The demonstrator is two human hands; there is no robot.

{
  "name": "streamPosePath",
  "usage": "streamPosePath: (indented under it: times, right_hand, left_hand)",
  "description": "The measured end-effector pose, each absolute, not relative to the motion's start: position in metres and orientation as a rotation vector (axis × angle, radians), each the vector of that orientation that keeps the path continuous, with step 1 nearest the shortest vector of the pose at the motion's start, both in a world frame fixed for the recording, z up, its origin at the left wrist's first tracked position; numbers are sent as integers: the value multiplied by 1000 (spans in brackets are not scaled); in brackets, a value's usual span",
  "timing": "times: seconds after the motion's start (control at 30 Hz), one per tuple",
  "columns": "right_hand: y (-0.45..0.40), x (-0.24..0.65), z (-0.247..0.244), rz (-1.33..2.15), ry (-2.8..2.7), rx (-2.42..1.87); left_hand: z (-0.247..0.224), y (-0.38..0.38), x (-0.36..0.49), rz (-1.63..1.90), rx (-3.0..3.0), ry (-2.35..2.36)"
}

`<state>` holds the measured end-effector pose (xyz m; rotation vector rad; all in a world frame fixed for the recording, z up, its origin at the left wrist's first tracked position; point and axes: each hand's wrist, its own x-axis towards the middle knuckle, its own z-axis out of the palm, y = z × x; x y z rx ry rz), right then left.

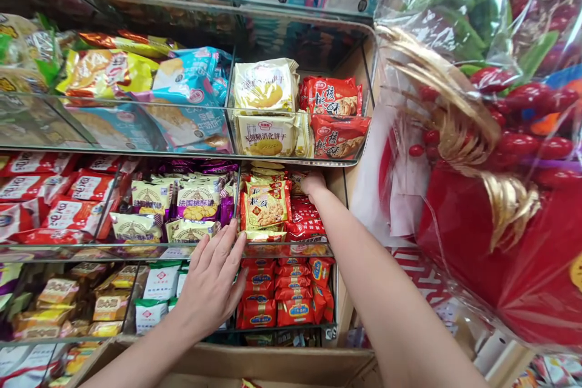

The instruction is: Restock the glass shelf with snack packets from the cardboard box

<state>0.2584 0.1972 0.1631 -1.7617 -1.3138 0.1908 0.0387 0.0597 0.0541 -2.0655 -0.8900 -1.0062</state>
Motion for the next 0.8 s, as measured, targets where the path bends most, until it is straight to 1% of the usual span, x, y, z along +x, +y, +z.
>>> streamPosePath:
  times: [0.1,0.47,0.8]
  right_hand:
    - [205,256,163,223,-1302,-1843]
    - [202,259,164,274,-1364,-1937]
    - [189,257,169,244,-1340,-1813]
  left_hand:
    - [53,60,40,-1016,-2058,-902]
    - [50,62,42,-1035,-2039,-896]
    - [50,61,40,-1014,-2048,-903]
